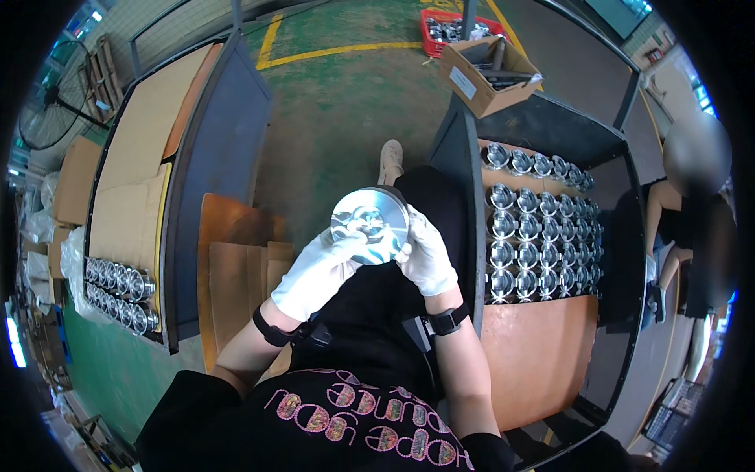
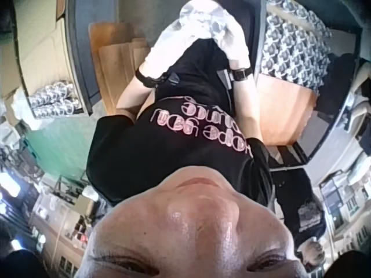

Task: Sort and arrange metal pistons within a storage bin, using cardboard dividers.

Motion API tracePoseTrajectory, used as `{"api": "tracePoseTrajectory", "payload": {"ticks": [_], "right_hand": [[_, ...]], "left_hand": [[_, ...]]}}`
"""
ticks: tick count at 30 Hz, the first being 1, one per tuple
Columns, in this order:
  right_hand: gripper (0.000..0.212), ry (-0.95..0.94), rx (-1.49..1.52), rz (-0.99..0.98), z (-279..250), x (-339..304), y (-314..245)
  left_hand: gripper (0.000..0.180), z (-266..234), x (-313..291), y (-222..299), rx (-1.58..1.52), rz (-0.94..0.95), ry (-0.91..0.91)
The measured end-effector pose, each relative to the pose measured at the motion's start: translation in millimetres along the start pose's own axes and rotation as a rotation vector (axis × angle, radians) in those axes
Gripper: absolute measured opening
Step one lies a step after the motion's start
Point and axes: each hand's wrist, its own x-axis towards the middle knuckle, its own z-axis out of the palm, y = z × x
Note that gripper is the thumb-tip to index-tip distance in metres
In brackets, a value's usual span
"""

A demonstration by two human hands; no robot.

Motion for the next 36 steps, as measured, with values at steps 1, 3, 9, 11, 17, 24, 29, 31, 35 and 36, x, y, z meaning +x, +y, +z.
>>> {"api": "tracePoseTrajectory", "payload": {"ticks": [1,3,9,11,17,24,29,31,35,36], "right_hand": [[0.028,0.068,-0.014,0.008,5,-1,-1],[0.036,0.032,-0.067,-0.004,2,1,3],[0.046,0.079,-0.208,-0.034,-11,-7,16],[0.047,0.119,-0.197,-0.007,-6,-12,23],[0.065,0.029,0.225,0.226,18,-10,38],[0.052,0.057,0.545,0.317,4,-19,44],[0.053,0.065,0.48,0.298,22,-26,39],[0.058,0.032,0.474,0.285,31,-27,33],[0.073,-0.01,0.333,0.208,37,-28,24],[0.074,-0.018,0.3,0.182,33,-26,24]], "left_hand": [[0.033,7,0,2,-0.005,0.017,0.03],[0.03,9,2,5,0.088,0.029,0.082],[0.037,5,8,15,0.049,0.049,0.176],[0.041,2,16,16,0.212,0.091,0.235],[0.056,11,18,21,1.199,0.884,0.23],[0.047,39,14,14,1.488,0.95,0.143],[0.047,36,11,12,1.51,0.903,0.178],[0.048,30,12,11,1.5,0.891,0.193],[0.054,12,19,8,1.557,0.768,0.243],[0.056,6,20,6,1.519,0.705,0.25]]}}
